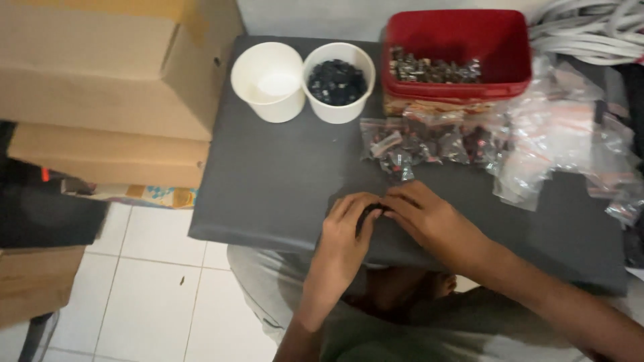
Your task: Picking up small electronic components and placing them into small plastic zip-lock bags
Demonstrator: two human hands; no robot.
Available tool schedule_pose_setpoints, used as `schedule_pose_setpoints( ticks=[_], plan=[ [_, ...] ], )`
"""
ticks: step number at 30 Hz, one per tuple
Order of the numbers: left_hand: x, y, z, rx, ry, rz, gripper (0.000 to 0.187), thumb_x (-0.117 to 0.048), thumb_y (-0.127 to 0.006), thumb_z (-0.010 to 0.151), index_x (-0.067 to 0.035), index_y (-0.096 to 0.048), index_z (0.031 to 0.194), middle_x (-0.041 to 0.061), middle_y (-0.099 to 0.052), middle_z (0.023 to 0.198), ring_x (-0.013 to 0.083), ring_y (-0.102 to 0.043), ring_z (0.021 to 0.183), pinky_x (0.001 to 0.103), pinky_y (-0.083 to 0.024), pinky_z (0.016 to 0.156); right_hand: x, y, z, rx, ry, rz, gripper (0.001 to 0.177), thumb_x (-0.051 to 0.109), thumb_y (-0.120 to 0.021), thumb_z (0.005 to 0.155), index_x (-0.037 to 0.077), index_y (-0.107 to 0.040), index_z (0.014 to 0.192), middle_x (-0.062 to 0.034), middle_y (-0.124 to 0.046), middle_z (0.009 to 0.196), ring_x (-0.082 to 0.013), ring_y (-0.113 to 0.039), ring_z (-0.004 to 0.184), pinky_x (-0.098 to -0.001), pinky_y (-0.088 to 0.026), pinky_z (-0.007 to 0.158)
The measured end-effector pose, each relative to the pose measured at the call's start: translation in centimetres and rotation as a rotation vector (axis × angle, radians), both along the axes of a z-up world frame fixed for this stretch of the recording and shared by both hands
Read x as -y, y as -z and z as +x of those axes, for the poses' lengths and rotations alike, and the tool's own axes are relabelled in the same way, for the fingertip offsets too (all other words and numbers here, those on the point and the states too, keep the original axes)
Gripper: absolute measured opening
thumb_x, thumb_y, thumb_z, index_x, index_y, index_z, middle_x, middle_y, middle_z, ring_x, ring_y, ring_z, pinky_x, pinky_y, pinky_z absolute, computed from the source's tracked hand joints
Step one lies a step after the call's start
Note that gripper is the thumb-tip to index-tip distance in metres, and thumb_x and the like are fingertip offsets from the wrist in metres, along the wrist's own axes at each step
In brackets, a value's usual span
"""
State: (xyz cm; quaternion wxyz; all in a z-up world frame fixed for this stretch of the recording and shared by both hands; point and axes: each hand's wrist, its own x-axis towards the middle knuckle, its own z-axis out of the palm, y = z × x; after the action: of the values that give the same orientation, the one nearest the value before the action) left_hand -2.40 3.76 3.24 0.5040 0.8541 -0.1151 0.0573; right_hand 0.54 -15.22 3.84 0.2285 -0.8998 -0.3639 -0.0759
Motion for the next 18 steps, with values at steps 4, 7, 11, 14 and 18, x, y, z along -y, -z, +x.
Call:
schedule_pose_setpoints(
  ticks=[4, 7, 11, 14, 18],
  plan=[
    [1.3, -0.7, 0.1, -0.053, 0.121, -0.012, 0.016, -0.008, -0.062, 0.103, -0.002, -0.071, 0.116, 0.015, -0.070, 0.108, 0.0317, -0.071, 0.107, 0.039, -0.062, 0.085, 2.0, -1.0, -1.4, 0.057, -0.001, 0.013, 0.013, 0.011, -0.064, 0.101, 0.004, -0.071, 0.110, -0.0101, -0.066, 0.102, -0.0273, -0.068, 0.098, -0.0340, -0.060, 0.083],
    [2.4, -0.1, 0.4, -0.077, 0.187, -0.051, 0.017, -0.009, -0.064, 0.103, -0.003, -0.070, 0.118, 0.015, -0.069, 0.109, 0.0337, -0.070, 0.109, 0.042, -0.062, 0.086, 3.5, -1.2, -2.0, 0.061, 0.044, 0.006, 0.015, 0.012, -0.065, 0.101, 0.004, -0.071, 0.112, -0.0094, -0.067, 0.104, -0.0262, -0.068, 0.097, -0.0343, -0.060, 0.083],
    [3.7, 0.0, 1.0, -0.098, 0.255, -0.024, 0.020, -0.015, -0.063, 0.104, -0.007, -0.067, 0.121, 0.012, -0.068, 0.114, 0.0310, -0.069, 0.113, 0.039, -0.062, 0.090, 5.4, -0.6, -2.6, -0.010, 0.112, 0.055, 0.020, 0.014, -0.067, 0.100, 0.002, -0.069, 0.116, -0.0117, -0.069, 0.111, -0.0306, -0.068, 0.103, -0.0398, -0.060, 0.086],
    [3.9, -1.2, 1.5, -0.087, 0.269, -0.049, 0.023, -0.020, -0.062, 0.105, -0.005, -0.067, 0.122, 0.016, -0.067, 0.118, 0.0365, -0.068, 0.114, 0.044, -0.062, 0.092, 6.2, -1.4, -3.1, -0.083, 0.183, 0.088, 0.027, 0.016, -0.068, 0.098, 0.002, -0.069, 0.121, -0.0118, -0.068, 0.116, -0.0294, -0.068, 0.109, -0.0407, -0.059, 0.091],
    [3.4, -1.1, 2.6, -0.031, 0.235, -0.017, 0.024, -0.021, -0.057, 0.107, -0.005, -0.069, 0.121, 0.017, -0.067, 0.120, 0.0394, -0.068, 0.115, 0.048, -0.061, 0.093, 6.8, -0.5, -3.9, -0.155, 0.246, 0.095, 0.041, 0.023, -0.076, 0.090, 0.005, -0.066, 0.126, -0.0127, -0.065, 0.126, -0.0336, -0.065, 0.118, -0.0441, -0.058, 0.095]
  ],
)
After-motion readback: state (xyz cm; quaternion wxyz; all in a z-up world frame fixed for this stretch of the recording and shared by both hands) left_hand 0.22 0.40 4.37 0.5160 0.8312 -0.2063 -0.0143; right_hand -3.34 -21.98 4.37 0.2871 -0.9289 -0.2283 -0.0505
